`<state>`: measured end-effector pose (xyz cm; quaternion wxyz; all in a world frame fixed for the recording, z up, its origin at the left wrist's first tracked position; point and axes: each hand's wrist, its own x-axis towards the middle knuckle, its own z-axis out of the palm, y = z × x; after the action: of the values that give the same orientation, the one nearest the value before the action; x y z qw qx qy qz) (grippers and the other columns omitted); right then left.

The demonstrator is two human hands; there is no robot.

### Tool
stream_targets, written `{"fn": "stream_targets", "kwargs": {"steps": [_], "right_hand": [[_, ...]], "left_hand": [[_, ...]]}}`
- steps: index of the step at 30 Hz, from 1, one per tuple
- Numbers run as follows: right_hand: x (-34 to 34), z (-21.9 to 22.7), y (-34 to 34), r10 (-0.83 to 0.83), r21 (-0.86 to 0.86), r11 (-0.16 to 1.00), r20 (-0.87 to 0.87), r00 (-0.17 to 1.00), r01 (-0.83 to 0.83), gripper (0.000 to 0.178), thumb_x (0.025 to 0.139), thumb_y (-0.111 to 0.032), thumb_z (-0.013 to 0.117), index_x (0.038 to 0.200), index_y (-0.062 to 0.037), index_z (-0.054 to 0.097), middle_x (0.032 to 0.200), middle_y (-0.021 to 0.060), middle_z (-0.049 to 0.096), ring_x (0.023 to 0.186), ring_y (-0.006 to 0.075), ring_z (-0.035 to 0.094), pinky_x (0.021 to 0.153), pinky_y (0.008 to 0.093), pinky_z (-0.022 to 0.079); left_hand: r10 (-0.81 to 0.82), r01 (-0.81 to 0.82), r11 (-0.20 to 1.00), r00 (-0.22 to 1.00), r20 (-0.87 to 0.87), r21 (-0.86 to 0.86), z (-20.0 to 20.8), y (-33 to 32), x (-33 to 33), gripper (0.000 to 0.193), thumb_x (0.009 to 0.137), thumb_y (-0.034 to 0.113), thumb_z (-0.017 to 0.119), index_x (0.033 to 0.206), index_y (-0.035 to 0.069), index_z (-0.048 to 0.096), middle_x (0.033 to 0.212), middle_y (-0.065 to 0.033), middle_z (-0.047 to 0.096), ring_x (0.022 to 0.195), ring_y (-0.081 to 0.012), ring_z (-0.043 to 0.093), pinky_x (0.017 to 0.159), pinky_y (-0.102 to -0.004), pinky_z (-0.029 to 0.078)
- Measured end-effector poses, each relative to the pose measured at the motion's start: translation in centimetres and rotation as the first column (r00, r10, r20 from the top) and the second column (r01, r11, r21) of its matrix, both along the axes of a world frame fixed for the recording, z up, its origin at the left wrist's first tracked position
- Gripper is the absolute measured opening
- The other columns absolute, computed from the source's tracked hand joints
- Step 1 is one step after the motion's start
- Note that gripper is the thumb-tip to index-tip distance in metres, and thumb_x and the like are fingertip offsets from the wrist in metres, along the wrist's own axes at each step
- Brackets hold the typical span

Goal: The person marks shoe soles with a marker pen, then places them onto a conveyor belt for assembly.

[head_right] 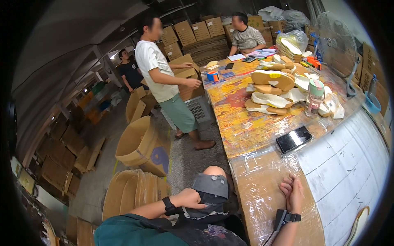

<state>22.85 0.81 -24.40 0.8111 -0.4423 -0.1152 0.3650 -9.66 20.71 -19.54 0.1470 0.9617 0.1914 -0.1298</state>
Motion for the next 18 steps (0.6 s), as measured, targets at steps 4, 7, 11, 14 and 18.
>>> {"fn": "stream_targets", "kwargs": {"steps": [4,7,11,14,18], "right_hand": [[0.3,-0.3,-0.1,0.007,-0.009,1.0,-0.015,1.0,-0.007,0.041,0.09,-0.033,0.038,0.113,0.001,0.041,0.088,0.009,0.056,0.069,0.0128,0.058,0.063,0.0236,0.05],[0.3,-0.3,0.1,0.007,-0.006,1.0,-0.008,1.0,-0.007,0.041,0.09,-0.033,0.038,0.113,0.0012,0.041,0.088,0.0088,0.056,0.069,0.0125,0.057,0.063,0.0231,0.05],[0.1,-0.1,0.1,0.003,-0.015,1.0,-0.002,1.0,-0.003,0.041,0.09,-0.032,0.038,0.114,0.0015,0.041,0.088,0.0087,0.056,0.069,0.0122,0.057,0.064,0.0227,0.05],[0.0,0.1,0.1,-0.003,-0.016,1.0,0.006,1.0,0.003,0.041,0.09,-0.032,0.037,0.114,0.0017,0.041,0.089,0.0087,0.055,0.069,0.012,0.057,0.064,0.0227,0.05],[0.0,0.0,0.0,-0.004,-0.012,1.0,0.003,1.0,0.004,0.041,0.09,-0.032,0.038,0.114,0.0016,0.041,0.089,0.0087,0.056,0.07,0.012,0.057,0.064,0.0229,0.05]], "left_hand": [[0.048,-0.049,0.995,0.999,-0.014,-0.087,0.1,0.5,-0.2,0.057,0.074,0.053,0.048,0.046,0.004,0.054,0.045,-0.0141,0.049,0.045,-0.0307,0.051,0.046,-0.0379,0.04],[0.079,-0.08,0.98,0.997,-0.012,-0.179,-0.3,0.7,-0.3,0.058,0.076,0.053,0.047,0.043,0.005,0.053,0.041,-0.0108,0.048,0.042,-0.0271,0.05,0.045,-0.0362,0.04],[0.144,-0.157,0.951,0.987,-0.068,-0.268,0.0,0.5,0.3,0.057,0.079,0.05,0.045,0.042,0.006,0.051,0.037,-0.0049,0.046,0.038,-0.0214,0.049,0.044,-0.0326,0.04],[0.125,-0.148,0.944,0.987,-0.096,-0.294,0.2,0.6,0.8,0.054,0.08,0.043,0.044,0.042,0.007,0.051,0.036,-0.0033,0.046,0.037,-0.0196,0.049,0.045,-0.0302,0.04],[0.153,-0.189,0.894,0.981,-0.118,-0.407,0.5,0.8,1.0,0.044,0.079,0.03,0.042,0.043,0.005,0.052,0.038,-0.0036,0.049,0.038,-0.0179,0.051,0.046,-0.0285,0.041]]}}
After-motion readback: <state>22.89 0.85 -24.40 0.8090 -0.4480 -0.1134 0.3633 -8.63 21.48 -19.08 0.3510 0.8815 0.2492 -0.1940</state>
